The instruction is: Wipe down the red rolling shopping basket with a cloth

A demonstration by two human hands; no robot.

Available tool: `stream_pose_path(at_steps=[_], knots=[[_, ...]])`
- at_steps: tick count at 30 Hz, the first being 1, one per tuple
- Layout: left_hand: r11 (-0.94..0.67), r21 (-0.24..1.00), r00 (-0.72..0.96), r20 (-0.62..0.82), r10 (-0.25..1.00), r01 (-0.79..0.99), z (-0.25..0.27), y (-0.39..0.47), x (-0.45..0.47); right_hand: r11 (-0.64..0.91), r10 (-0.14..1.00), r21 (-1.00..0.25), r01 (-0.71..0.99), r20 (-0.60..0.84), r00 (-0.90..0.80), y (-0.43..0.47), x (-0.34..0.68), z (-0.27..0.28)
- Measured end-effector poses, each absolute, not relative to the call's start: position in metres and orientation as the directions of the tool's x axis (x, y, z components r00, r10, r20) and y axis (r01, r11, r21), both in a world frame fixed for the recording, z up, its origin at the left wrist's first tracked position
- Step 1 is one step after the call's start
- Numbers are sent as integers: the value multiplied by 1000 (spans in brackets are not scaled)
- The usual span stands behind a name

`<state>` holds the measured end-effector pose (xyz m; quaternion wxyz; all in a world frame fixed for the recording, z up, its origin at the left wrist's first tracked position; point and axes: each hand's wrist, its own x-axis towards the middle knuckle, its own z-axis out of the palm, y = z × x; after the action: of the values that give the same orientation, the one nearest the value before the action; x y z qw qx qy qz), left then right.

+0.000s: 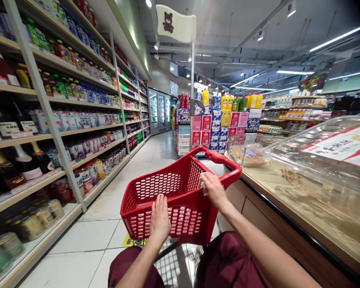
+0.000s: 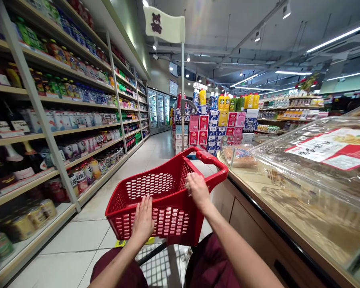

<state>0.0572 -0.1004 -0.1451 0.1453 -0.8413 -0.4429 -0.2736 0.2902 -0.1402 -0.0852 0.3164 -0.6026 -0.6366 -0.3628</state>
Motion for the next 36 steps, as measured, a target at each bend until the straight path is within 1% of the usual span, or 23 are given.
stream_pose_path(at_steps=[2, 3, 7, 9, 11, 13, 15, 16, 18, 20, 22, 23, 26, 27, 28, 29, 31, 33, 34, 36], knots=[[-566, 14, 451, 589, 671, 824, -145, -101, 57, -50, 558, 43, 998, 830, -8, -144, 295, -80], [-569, 19, 451, 588, 671, 822, -145, -101, 56, -43, 584, 56, 997, 811, -21, -146, 291, -80], [-594, 7, 482, 578, 659, 804, -143, -100, 52, 95, 700, 197, 976, 684, -207, -149, 269, -86], [-610, -11, 507, 567, 649, 792, -141, -99, 48, 160, 720, 264, 951, 628, -295, -152, 279, -85], [-616, -22, 519, 562, 644, 788, -141, -99, 47, 182, 717, 305, 935, 609, -338, -156, 301, -80], [-612, -22, 518, 558, 649, 791, -143, -100, 50, 132, 691, 289, 948, 659, -297, -158, 318, -79], [-596, -10, 501, 555, 665, 803, -146, -100, 54, 60, 631, 231, 971, 745, -216, -156, 316, -87], [-589, -5, 493, 552, 672, 808, -147, -100, 57, 50, 599, 207, 977, 776, -195, -154, 306, -93], [-581, -4, 489, 545, 681, 814, -149, -100, 60, 107, 559, 211, 972, 795, -234, -149, 279, -108], [-587, -18, 504, 534, 679, 809, -148, -99, 61, 205, 549, 258, 944, 768, -329, -144, 260, -116], [-591, -29, 517, 520, 680, 806, -145, -100, 60, 226, 558, 262, 938, 755, -345, -143, 265, -114], [-591, -30, 519, 514, 683, 806, -143, -100, 60, 189, 565, 235, 954, 768, -301, -144, 275, -109], [-585, -12, 510, 503, 697, 811, -138, -101, 62, 12, 552, 82, 997, 831, -75, -148, 310, -97], [-583, -3, 505, 504, 701, 813, -137, -102, 63, -8, 544, 50, 999, 839, -38, -147, 314, -96], [-581, 4, 500, 506, 703, 814, -137, -102, 65, 5, 545, 42, 999, 838, -38, -145, 311, -98], [-581, 7, 499, 505, 705, 814, -137, -102, 66, 47, 554, 56, 997, 829, -73, -142, 304, -101], [-585, 2, 507, 497, 704, 811, -137, -101, 67, 166, 581, 123, 978, 790, -198, -135, 284, -108], [-589, -8, 518, 485, 704, 808, -137, -100, 68, 227, 595, 167, 960, 757, -272, -130, 275, -110], [-590, -12, 522, 480, 705, 808, -137, -100, 68, 214, 598, 165, 963, 757, -263, -129, 277, -107], [-588, -13, 523, 474, 708, 809, -136, -100, 69, 115, 590, 117, 987, 791, -162, -131, 290, -100]])
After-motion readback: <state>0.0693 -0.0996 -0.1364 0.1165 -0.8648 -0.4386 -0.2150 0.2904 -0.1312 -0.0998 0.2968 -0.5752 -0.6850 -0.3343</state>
